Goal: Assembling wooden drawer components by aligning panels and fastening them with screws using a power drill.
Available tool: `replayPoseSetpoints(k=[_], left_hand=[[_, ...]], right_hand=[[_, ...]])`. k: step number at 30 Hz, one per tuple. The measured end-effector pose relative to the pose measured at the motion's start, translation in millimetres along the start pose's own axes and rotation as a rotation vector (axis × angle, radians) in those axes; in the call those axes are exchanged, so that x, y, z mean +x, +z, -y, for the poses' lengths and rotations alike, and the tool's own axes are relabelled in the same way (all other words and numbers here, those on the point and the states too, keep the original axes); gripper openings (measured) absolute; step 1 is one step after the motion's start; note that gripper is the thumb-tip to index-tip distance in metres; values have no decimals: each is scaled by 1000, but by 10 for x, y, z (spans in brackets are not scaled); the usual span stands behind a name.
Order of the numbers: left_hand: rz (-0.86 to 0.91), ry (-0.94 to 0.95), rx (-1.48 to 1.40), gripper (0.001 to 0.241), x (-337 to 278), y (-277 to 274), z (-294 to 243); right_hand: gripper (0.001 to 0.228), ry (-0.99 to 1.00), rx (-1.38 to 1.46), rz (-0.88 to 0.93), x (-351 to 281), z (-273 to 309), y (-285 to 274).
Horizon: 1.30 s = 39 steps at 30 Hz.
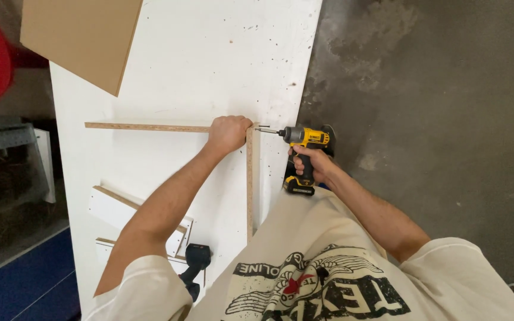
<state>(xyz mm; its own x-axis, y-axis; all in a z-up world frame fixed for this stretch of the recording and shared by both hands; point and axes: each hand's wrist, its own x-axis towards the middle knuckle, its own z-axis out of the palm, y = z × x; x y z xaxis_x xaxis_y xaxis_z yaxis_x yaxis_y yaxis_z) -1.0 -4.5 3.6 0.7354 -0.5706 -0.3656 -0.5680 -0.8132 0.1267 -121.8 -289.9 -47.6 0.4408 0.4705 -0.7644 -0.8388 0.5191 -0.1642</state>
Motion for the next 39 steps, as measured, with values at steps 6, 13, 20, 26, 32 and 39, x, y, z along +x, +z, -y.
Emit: replayPoseSetpoints(k=[6, 13, 20, 26, 32, 39], left_hand=[[5, -6, -22, 20, -14, -47, -25], [10, 1, -16, 19, 19, 13, -13], [6, 28, -30, 20, 8, 6, 14], [15, 35, -16, 22, 27, 24, 5], [-1, 44, -28, 17, 40, 78, 26], [46, 17, -48, 19, 30, 9, 10]], right_hand=[[29, -9, -18, -21, -74, 8, 103], [30, -334, -398, -76, -195, 266, 163], [33, -198, -335, -112, -284, 340, 353], [22, -208, -271, -114, -178, 257, 195], [19, -238, -302, -93, -164, 315, 181], [28, -207, -292, -134, -319, 342, 330]])
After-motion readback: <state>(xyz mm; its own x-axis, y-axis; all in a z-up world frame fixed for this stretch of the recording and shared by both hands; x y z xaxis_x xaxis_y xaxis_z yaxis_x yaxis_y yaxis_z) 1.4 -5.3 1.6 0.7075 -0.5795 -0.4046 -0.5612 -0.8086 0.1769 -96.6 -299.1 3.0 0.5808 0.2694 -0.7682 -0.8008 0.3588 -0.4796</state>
